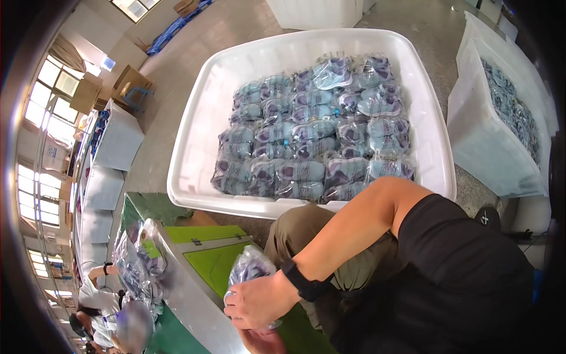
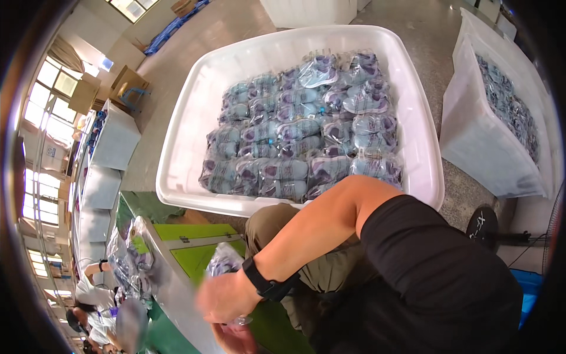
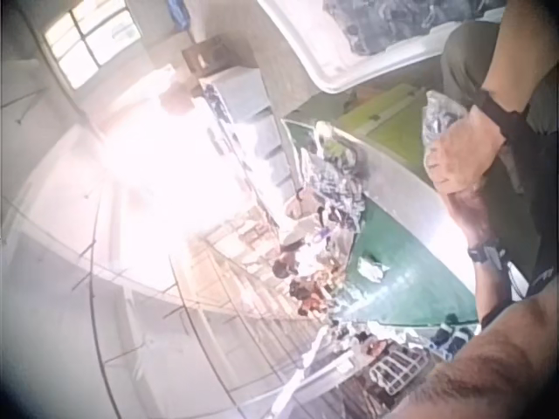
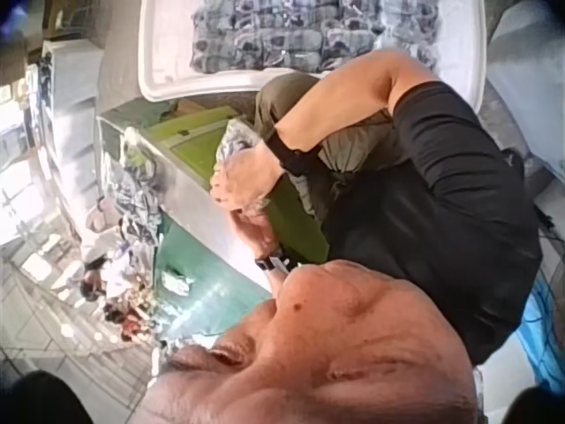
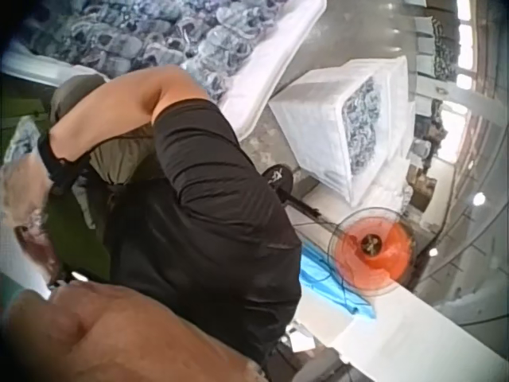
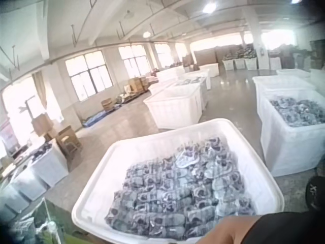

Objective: The person repeatedly picks up pairs of packaged slippers from a green conveyor belt and places them into a large white plastic bin. The task involves moving items from the belt to the bin in a repetitive cycle.

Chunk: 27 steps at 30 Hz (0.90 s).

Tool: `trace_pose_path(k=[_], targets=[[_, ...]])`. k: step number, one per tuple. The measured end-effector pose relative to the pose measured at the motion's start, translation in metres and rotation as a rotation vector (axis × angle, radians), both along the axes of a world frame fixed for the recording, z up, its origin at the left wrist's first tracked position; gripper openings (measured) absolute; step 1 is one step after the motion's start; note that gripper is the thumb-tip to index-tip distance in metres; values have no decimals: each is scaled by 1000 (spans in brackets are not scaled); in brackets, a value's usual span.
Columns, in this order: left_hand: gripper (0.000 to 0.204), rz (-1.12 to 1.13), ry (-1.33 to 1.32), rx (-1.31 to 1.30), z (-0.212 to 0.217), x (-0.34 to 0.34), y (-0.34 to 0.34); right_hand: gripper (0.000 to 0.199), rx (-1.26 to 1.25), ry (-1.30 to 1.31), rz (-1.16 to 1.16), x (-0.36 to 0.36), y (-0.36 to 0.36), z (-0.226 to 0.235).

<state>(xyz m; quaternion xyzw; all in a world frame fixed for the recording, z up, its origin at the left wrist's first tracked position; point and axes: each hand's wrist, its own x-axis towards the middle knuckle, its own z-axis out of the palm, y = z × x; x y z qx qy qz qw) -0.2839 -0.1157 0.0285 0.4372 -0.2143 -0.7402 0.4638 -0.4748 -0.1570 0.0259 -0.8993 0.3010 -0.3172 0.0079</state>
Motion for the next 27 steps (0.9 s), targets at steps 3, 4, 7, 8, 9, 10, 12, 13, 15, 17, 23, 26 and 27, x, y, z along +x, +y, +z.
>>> trace_pose_path(k=[3,4,7,8,9,10,12,13,15,17,23,26,27], targets=[[44,-91,-177,-149,23,-27,-1,21,-103,-26,-83,-46,-5,9],[44,-127,-255,-218,29,-31,1,18,-93,-51,-83,-71,-6,22],[45,-165,-517,-288,24,-15,-3,21,-296,-44,-289,-136,-18,30],[44,-172,-601,-274,18,-1,-7,29,-275,-49,-334,-161,-16,36],[43,-147,-608,-258,8,15,-11,36,-259,-15,-389,-186,-16,35],[43,-122,-619,-241,-1,33,-13,44,-242,15,-444,-211,-15,32],[43,-43,-744,-260,-15,62,-16,55,-199,80,-563,-263,-10,15],[43,22,-779,-292,-18,67,-14,62,-153,75,-592,-290,-9,-5],[41,-9,-922,-304,-32,94,-18,64,-88,168,-772,-352,14,-46],[38,99,-912,-294,-45,100,-20,72,40,388,-955,-407,40,-105],[32,156,-910,-235,-53,105,-22,67,829,296,-1255,-437,76,-199],[30,160,-935,-234,-58,112,-23,52,1002,378,-1305,-451,51,-184],[30,178,-951,-230,-57,111,-23,49,996,352,-1333,-451,36,-167]])
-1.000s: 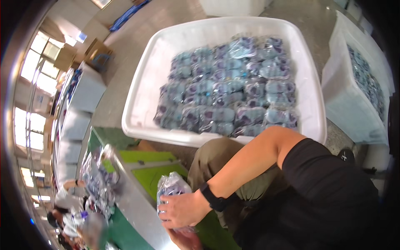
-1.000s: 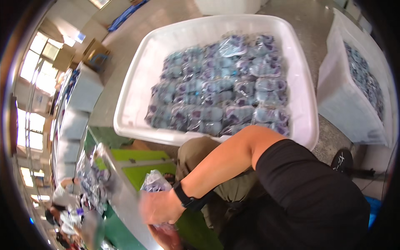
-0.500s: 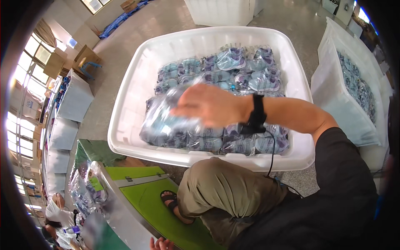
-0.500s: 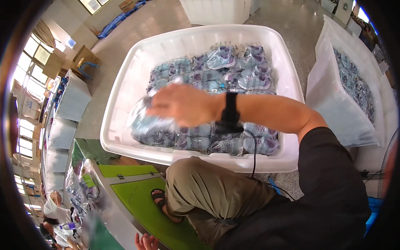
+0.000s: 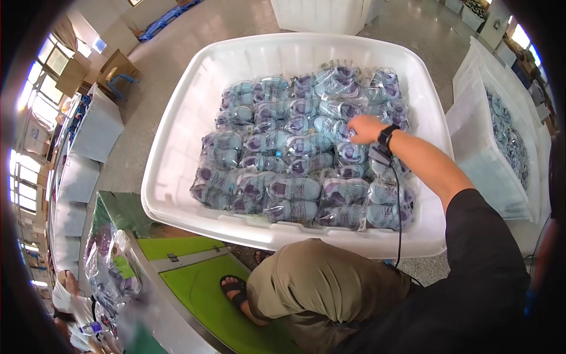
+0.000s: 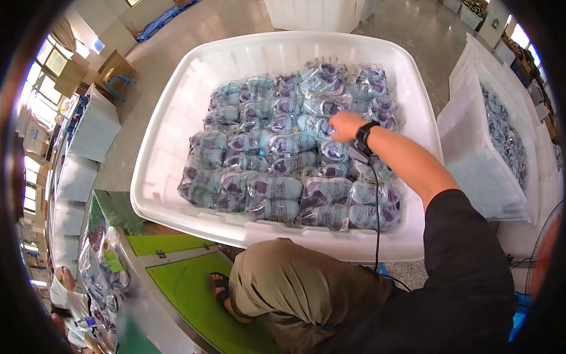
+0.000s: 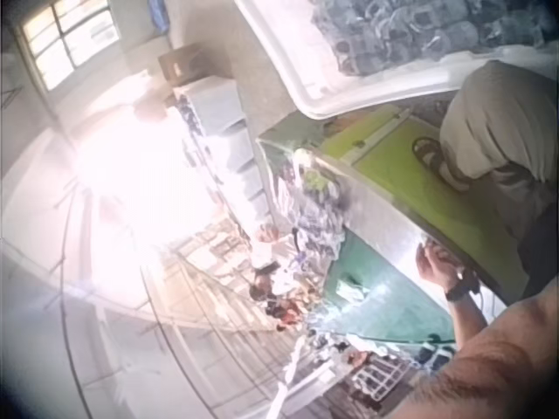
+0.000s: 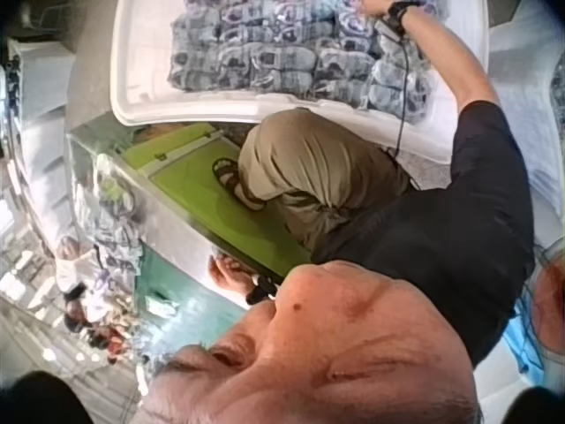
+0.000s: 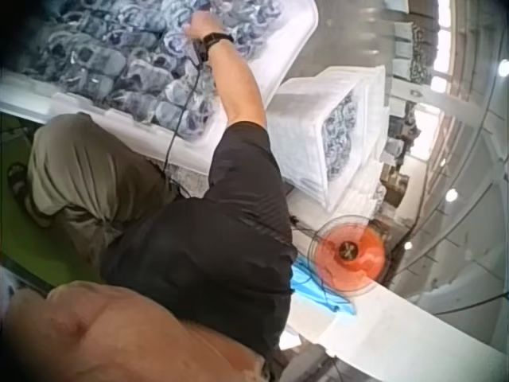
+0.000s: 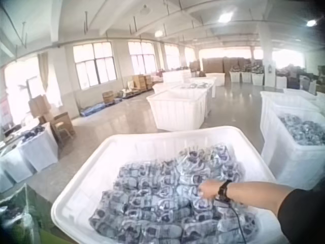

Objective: The person repeatedly picks up pairs of packaged slippers from a green conveyor belt and places them into a large white plastic bin. The task involves moving items from the belt to the bin in a repetitive cycle.

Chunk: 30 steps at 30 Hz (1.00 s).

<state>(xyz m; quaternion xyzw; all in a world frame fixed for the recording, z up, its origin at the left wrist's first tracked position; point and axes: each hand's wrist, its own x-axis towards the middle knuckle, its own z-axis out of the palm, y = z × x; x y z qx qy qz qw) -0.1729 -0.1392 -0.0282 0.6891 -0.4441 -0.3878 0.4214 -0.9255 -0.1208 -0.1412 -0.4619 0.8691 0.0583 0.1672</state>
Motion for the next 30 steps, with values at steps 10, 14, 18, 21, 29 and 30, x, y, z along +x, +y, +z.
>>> trace_pose_path(k=[10,14,18,21,29,30], targets=[[29,68,0,71,6,-4,0,55,-239,277,-124,-111,-75,-32],[26,69,15,63,11,-17,-4,60,-44,213,-205,-127,-57,-82],[26,32,36,39,3,-7,-3,62,122,111,-137,-151,-72,-69],[26,35,14,24,7,-11,1,63,-210,257,-251,-101,-79,-54],[24,25,54,-22,1,-4,1,87,-107,347,194,18,-34,-60],[24,15,34,-18,1,-3,1,86,-77,320,240,9,-30,-60]])
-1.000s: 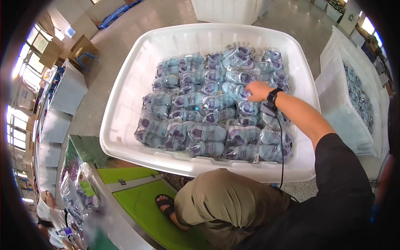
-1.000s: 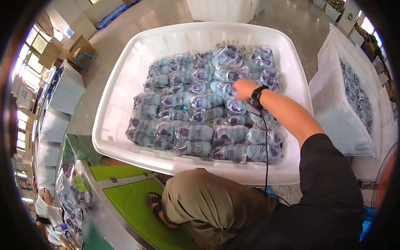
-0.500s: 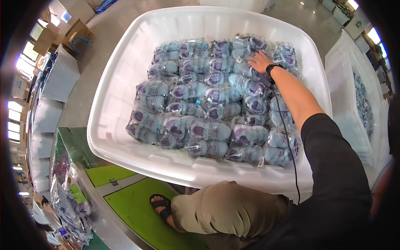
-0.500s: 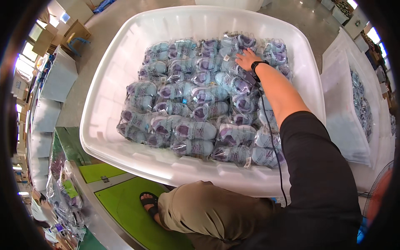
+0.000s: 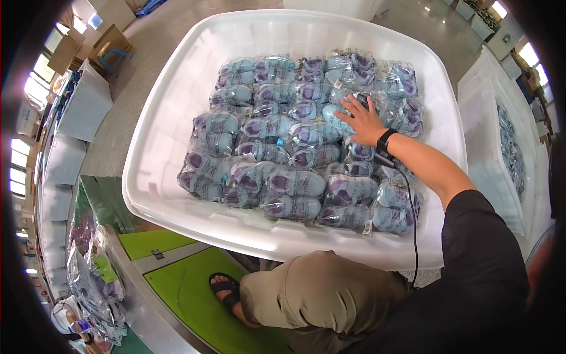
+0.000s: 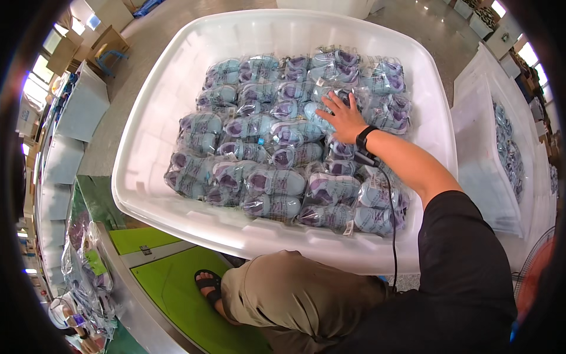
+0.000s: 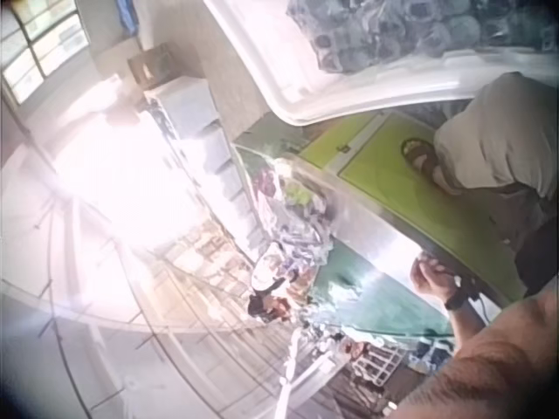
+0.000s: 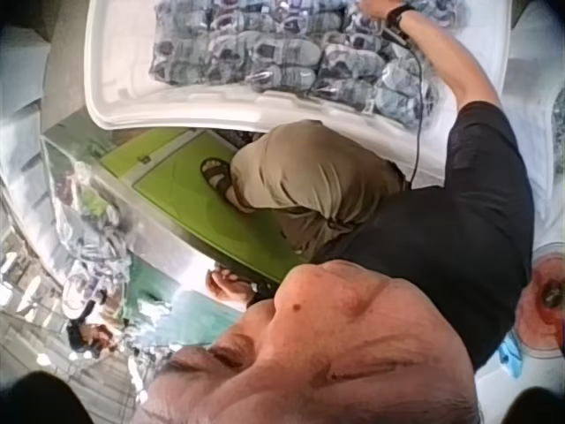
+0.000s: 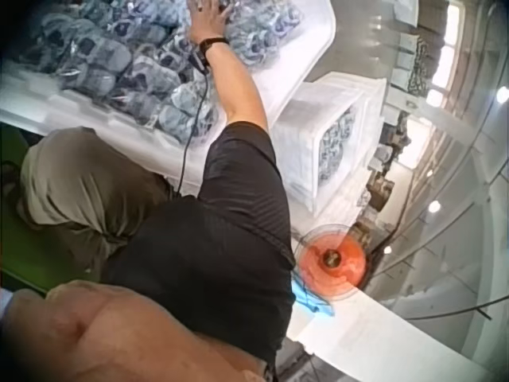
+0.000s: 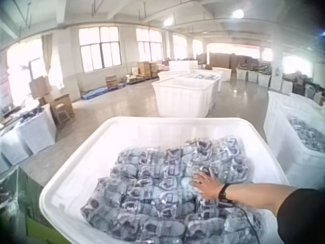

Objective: The person repeatedly picks up pairs of packaged slippers from a green conveyor belt and places them into a large white plastic bin. The task involves moving items from the belt to the bin in a repetitive cycle.

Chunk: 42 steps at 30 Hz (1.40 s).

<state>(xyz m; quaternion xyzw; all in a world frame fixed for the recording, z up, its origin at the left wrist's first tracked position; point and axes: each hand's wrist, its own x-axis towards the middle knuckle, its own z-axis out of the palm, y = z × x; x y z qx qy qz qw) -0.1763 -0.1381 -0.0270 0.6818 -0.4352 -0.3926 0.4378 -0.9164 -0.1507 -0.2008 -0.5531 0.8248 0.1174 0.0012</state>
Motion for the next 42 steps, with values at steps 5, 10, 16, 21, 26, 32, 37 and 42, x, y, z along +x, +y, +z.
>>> trace_pose_path(k=[5,10,16,21,26,32,37,42], targets=[[25,-12,-75,-30,-3,2,2,80,102,-178,223,-43,-2,6],[25,-34,-104,-49,-1,-6,1,71,109,-216,356,-51,-1,0],[23,0,-119,-20,2,-17,2,66,65,-156,435,-57,4,-5],[25,-16,-134,-30,-5,-6,2,69,112,-109,400,-48,-13,-16],[13,31,-11,-87,2,-9,-6,72,86,-210,304,-44,-13,-17],[17,-104,178,-152,-6,1,-2,41,-199,-191,102,-17,-52,-19],[19,-124,176,-144,-4,5,2,37,-458,-634,415,147,-109,117],[17,-49,223,-30,13,-1,-8,35,-340,-1168,705,330,-114,246]])
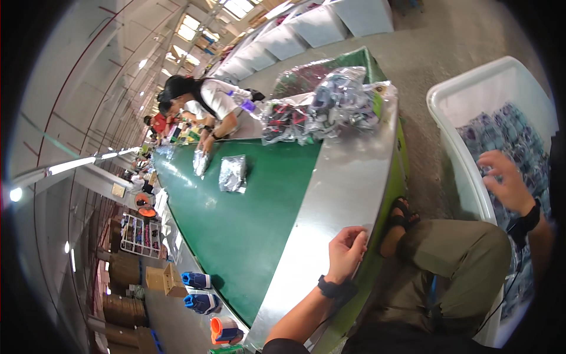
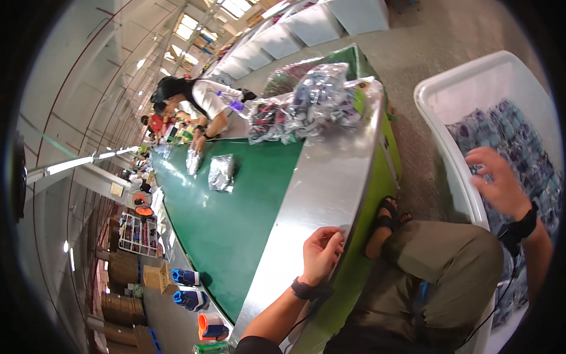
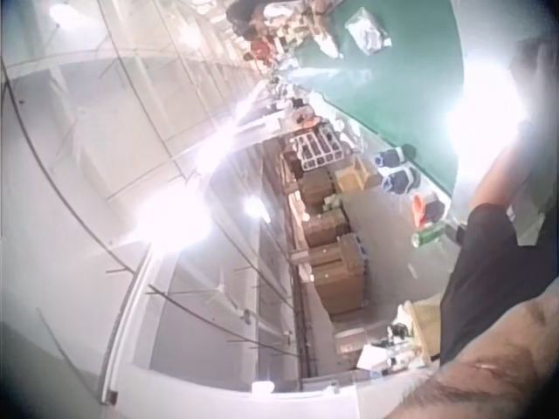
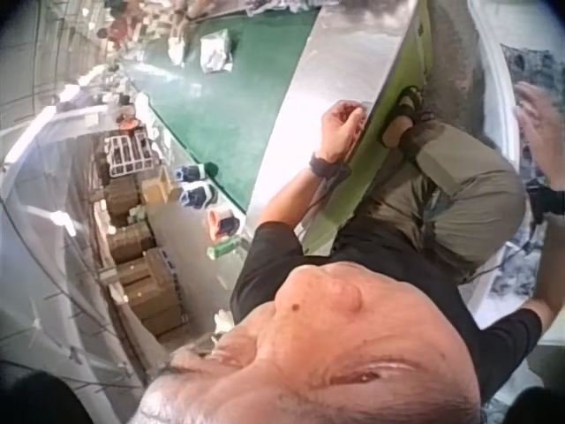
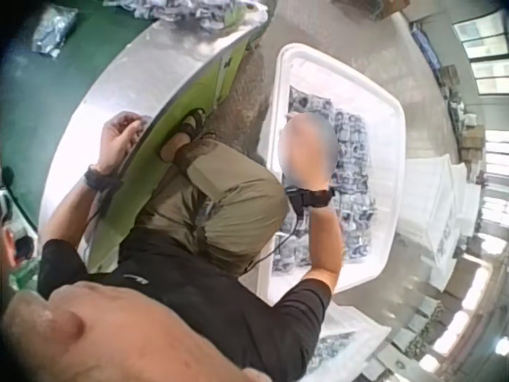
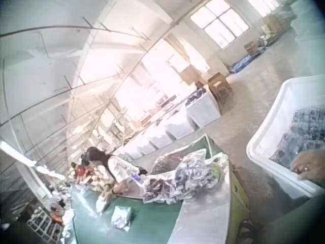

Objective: The person repeatedly picks up pairs of packaged slippers from a green conveyor belt and places them into a large white plastic bin. The task involves moving items from the belt to the bin in a repetitive cycle.

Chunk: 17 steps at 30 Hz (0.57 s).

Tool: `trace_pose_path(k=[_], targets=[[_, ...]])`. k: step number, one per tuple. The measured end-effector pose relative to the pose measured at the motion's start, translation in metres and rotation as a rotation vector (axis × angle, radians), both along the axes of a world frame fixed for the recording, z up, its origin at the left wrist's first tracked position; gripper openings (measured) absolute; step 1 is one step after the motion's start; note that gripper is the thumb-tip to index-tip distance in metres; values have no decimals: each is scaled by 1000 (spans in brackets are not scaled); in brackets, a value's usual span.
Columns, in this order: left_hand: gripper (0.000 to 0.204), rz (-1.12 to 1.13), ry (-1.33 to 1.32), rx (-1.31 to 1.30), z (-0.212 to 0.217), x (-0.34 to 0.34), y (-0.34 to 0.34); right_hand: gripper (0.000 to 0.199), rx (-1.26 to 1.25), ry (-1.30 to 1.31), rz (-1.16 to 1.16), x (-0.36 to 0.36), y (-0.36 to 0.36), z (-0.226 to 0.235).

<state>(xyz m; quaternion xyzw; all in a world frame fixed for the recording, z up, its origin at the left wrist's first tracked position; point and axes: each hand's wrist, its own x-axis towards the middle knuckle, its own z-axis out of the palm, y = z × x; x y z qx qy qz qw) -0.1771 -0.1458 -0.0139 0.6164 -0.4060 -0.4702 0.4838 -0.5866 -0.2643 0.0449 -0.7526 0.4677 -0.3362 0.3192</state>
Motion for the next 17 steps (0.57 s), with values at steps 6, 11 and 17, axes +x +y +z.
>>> trace_pose_path(k=[6,11,17], targets=[[21,29,182,-18,-3,3,-21,38,228,-139,490,158,12,21],[24,-10,59,-114,-4,-6,-26,51,-43,48,614,174,26,-16],[24,-81,44,-89,-11,4,-25,64,107,449,665,158,-13,-63]])
